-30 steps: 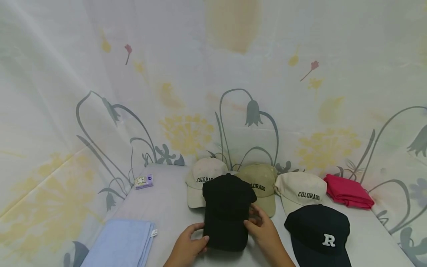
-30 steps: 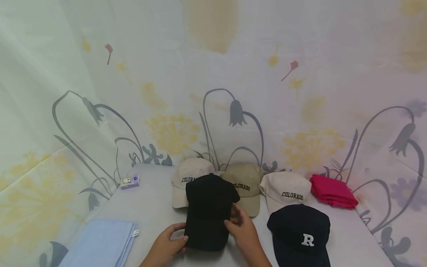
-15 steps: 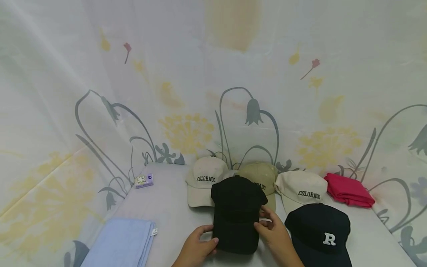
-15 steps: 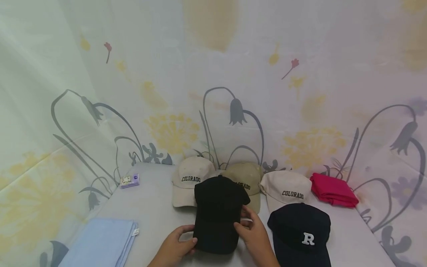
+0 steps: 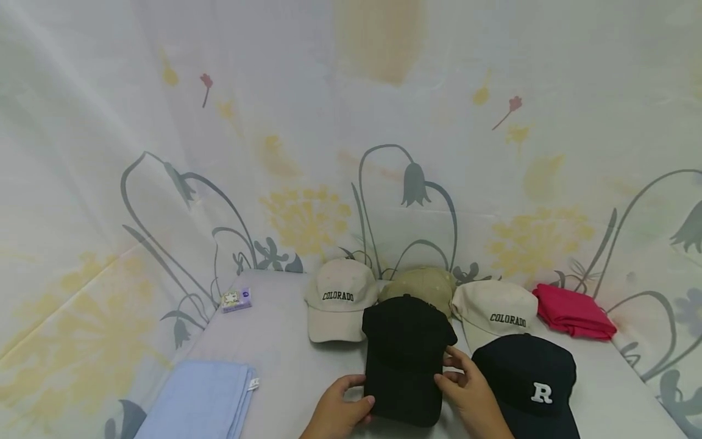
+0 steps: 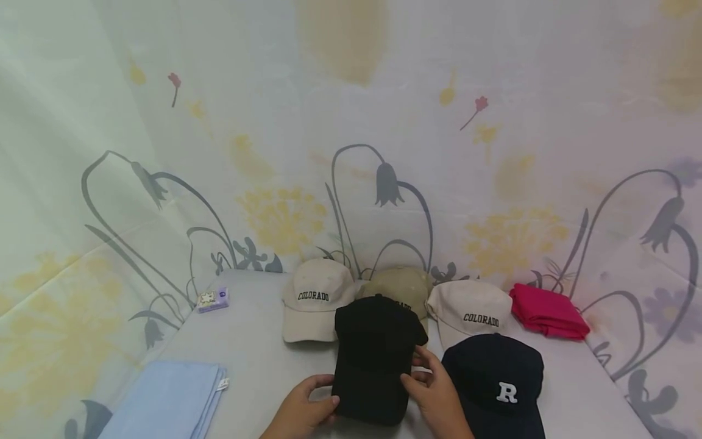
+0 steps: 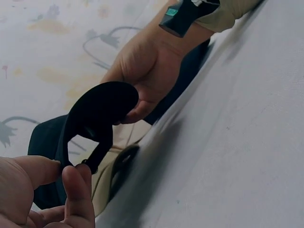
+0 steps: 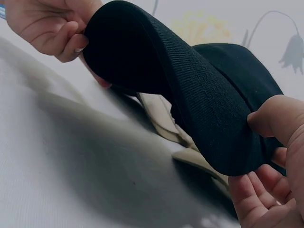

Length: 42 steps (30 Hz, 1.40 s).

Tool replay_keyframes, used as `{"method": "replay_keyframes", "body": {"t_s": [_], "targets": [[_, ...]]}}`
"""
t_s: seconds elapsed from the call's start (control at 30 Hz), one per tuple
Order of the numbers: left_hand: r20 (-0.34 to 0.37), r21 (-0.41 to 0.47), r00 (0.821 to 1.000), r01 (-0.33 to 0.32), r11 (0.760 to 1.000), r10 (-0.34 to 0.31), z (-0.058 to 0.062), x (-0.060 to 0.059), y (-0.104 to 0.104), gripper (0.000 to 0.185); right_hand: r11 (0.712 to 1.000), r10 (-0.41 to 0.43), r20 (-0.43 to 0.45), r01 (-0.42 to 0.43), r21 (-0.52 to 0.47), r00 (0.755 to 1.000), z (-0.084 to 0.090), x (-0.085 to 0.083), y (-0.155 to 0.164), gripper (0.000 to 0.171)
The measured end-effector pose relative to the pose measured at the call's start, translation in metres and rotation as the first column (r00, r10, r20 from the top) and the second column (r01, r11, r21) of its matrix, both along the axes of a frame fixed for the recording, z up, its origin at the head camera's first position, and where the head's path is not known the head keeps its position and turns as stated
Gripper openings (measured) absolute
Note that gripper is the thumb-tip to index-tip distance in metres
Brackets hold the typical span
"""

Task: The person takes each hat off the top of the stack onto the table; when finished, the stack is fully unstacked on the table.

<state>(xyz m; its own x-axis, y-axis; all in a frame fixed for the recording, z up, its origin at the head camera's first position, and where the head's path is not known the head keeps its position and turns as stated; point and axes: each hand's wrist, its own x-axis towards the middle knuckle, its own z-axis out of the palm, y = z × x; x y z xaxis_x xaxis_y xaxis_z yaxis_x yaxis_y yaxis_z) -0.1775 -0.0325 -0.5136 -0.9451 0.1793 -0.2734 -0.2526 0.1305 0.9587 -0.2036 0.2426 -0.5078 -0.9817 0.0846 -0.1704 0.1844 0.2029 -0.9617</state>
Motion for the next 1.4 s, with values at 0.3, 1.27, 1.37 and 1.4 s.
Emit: {"method": "replay_keyframes", "body": {"t_s": [0.3,1.27,1.37,1.4], "targets": [[-0.010,-0.009,1.000,0.024,1.000,-0.024,-0.004,-0.001,0.012,0.053,1.000,-0.002,-0.020,0.003,0.025,1.000,0.001,0.005,0.013,0.066],[-0.028,-0.007,0.995,0.096,0.995,-0.097,-0.015,-0.001,0.040,0.051,0.986,-0.002,0.062,-0.009,0.167,0.998,-0.017,0.006,0.037,0.060],[-0.035,0.002,0.994,0.101,0.995,-0.101,-0.016,-0.001,0.040,0.053,0.982,-0.006,0.075,-0.009,0.190,0.997,-0.016,0.006,0.035,0.060],[-0.037,0.009,0.994,0.101,0.995,-0.100,-0.017,-0.001,0.040,0.053,0.980,-0.009,0.079,-0.007,0.199,0.997,-0.015,0.006,0.035,0.061]]}}
